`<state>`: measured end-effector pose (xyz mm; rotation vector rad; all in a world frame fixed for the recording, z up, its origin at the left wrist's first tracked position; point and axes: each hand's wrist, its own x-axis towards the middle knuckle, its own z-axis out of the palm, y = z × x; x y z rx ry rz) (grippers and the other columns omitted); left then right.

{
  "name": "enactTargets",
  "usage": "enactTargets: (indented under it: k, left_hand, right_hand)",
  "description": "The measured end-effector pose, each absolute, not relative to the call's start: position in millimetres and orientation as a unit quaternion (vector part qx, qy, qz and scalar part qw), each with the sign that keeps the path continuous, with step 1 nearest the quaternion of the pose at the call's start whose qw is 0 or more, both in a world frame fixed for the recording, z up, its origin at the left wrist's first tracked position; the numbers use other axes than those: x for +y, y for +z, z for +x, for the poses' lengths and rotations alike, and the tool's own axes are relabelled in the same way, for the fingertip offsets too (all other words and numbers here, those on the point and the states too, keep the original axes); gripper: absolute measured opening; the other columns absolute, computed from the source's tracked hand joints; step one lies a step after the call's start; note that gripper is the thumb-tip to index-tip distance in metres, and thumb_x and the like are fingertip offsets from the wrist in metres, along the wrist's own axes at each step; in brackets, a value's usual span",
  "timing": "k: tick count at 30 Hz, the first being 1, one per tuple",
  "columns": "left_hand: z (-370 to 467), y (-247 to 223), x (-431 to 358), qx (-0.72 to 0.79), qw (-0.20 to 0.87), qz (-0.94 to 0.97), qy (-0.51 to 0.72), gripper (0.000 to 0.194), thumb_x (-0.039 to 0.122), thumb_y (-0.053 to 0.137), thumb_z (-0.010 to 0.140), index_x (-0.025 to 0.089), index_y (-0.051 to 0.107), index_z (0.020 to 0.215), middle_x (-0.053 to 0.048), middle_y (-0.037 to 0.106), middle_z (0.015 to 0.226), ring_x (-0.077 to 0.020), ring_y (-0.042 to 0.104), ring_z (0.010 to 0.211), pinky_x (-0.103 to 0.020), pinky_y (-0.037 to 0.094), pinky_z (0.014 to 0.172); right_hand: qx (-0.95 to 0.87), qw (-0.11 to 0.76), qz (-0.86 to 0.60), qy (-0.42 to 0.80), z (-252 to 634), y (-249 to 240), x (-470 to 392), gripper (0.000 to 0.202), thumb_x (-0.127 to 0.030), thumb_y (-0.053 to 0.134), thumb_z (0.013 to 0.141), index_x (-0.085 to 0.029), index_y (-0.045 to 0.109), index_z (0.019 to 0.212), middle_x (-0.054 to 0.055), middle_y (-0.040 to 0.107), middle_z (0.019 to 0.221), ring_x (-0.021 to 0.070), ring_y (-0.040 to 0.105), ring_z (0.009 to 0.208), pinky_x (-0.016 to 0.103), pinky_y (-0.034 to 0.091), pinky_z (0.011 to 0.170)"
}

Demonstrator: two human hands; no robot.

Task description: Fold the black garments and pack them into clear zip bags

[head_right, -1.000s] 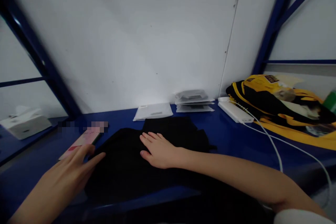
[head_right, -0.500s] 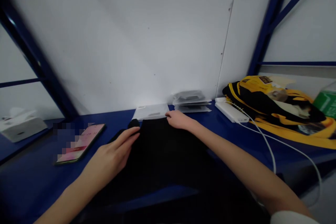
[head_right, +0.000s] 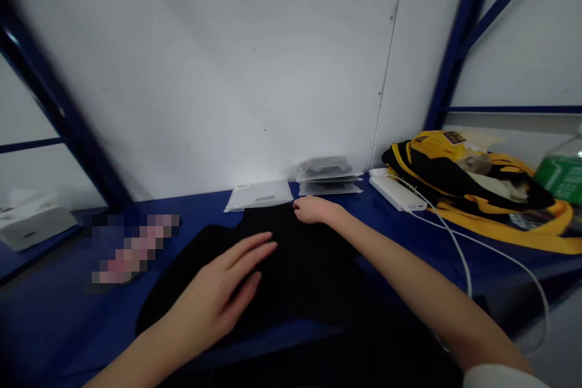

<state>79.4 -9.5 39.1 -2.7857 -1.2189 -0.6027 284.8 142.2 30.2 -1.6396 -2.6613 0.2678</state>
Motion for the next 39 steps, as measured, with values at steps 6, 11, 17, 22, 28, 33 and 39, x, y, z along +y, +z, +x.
enactTargets:
  k: [6, 11, 17, 22, 28, 33, 39]
  left_hand:
    - [61, 41, 4, -0.622, -0.051, -0.77, -0.135, 0.041, 0.036, 0.028, 0.088, 0.023, 0.049, 0.121, -0.007, 0.062, 0.105, -0.0227, 0.06, 0.092, -0.035, 0.045, 0.08]
    - [62, 31, 18, -0.6, -0.138, -0.773, -0.154, 0.041, 0.038, 0.035, 0.084, 0.027, 0.049, 0.122, -0.004, 0.063, 0.106, -0.0208, 0.058, 0.094, -0.03, 0.043, 0.077]
    - [62, 35, 27, -0.591, -0.16, -0.776, -0.152, 0.03, 0.024, 0.043, 0.074, 0.024, 0.06, 0.098, 0.001, 0.062, 0.069, -0.0134, 0.055, 0.057, -0.023, 0.037, 0.053]
    - [43, 65, 29, -0.639, -0.045, -0.748, -0.173, 0.027, 0.026, 0.041, 0.074, 0.023, 0.053, 0.099, 0.002, 0.059, 0.07, -0.0151, 0.056, 0.061, -0.024, 0.037, 0.053]
    - [46, 89, 35, -0.673, 0.116, -0.713, -0.161, 0.029, 0.026, 0.042, 0.076, 0.019, 0.047, 0.103, -0.005, 0.062, 0.083, -0.0205, 0.059, 0.07, -0.028, 0.04, 0.057]
    - [97, 75, 36, -0.608, 0.198, -0.751, -0.164, 0.023, 0.015, 0.04, 0.077, 0.016, 0.047, 0.099, -0.008, 0.059, 0.09, -0.0231, 0.057, 0.08, -0.029, 0.044, 0.058]
    - [148, 38, 26, -0.505, 0.172, -0.836, -0.129, 0.025, 0.014, 0.045, 0.078, 0.014, 0.045, 0.103, -0.009, 0.055, 0.092, -0.0238, 0.053, 0.088, -0.032, 0.048, 0.065]
  right_hand:
    - [-0.843, 0.001, -0.531, 0.083, 291, 41, 143, 0.032, -0.022, 0.039, 0.08, -0.016, 0.063, 0.101, 0.009, 0.064, 0.104, 0.0214, 0.059, 0.091, 0.027, 0.042, 0.073]
    - [-0.839, -0.021, -0.532, 0.112, 294, 43, 147, 0.031, -0.023, 0.04, 0.079, -0.017, 0.064, 0.098, 0.008, 0.064, 0.101, 0.0206, 0.059, 0.087, 0.026, 0.042, 0.069]
    - [-0.841, -0.011, -0.524, 0.139, 297, 43, 149, 0.03, -0.023, 0.042, 0.078, -0.017, 0.064, 0.097, 0.007, 0.065, 0.099, 0.02, 0.058, 0.085, 0.026, 0.042, 0.068]
    - [-0.838, 0.006, -0.522, 0.159, 296, 46, 143, 0.028, -0.019, 0.041, 0.078, -0.016, 0.065, 0.094, 0.007, 0.067, 0.089, 0.0177, 0.06, 0.08, 0.025, 0.043, 0.066]
    - [-0.837, -0.015, -0.52, 0.168, 292, 42, 142, 0.028, -0.015, 0.041, 0.076, -0.017, 0.066, 0.087, 0.005, 0.067, 0.087, 0.0166, 0.06, 0.077, 0.023, 0.041, 0.059]
    - [-0.836, -0.01, -0.521, 0.173, 292, 37, 145, 0.028, -0.014, 0.041, 0.075, -0.017, 0.066, 0.085, 0.004, 0.067, 0.086, 0.0156, 0.059, 0.076, 0.022, 0.041, 0.059]
    - [-0.841, -0.011, -0.523, 0.141, 291, 33, 146, 0.026, -0.018, 0.04, 0.077, -0.016, 0.065, 0.084, 0.005, 0.066, 0.084, 0.0157, 0.057, 0.072, 0.023, 0.039, 0.056]
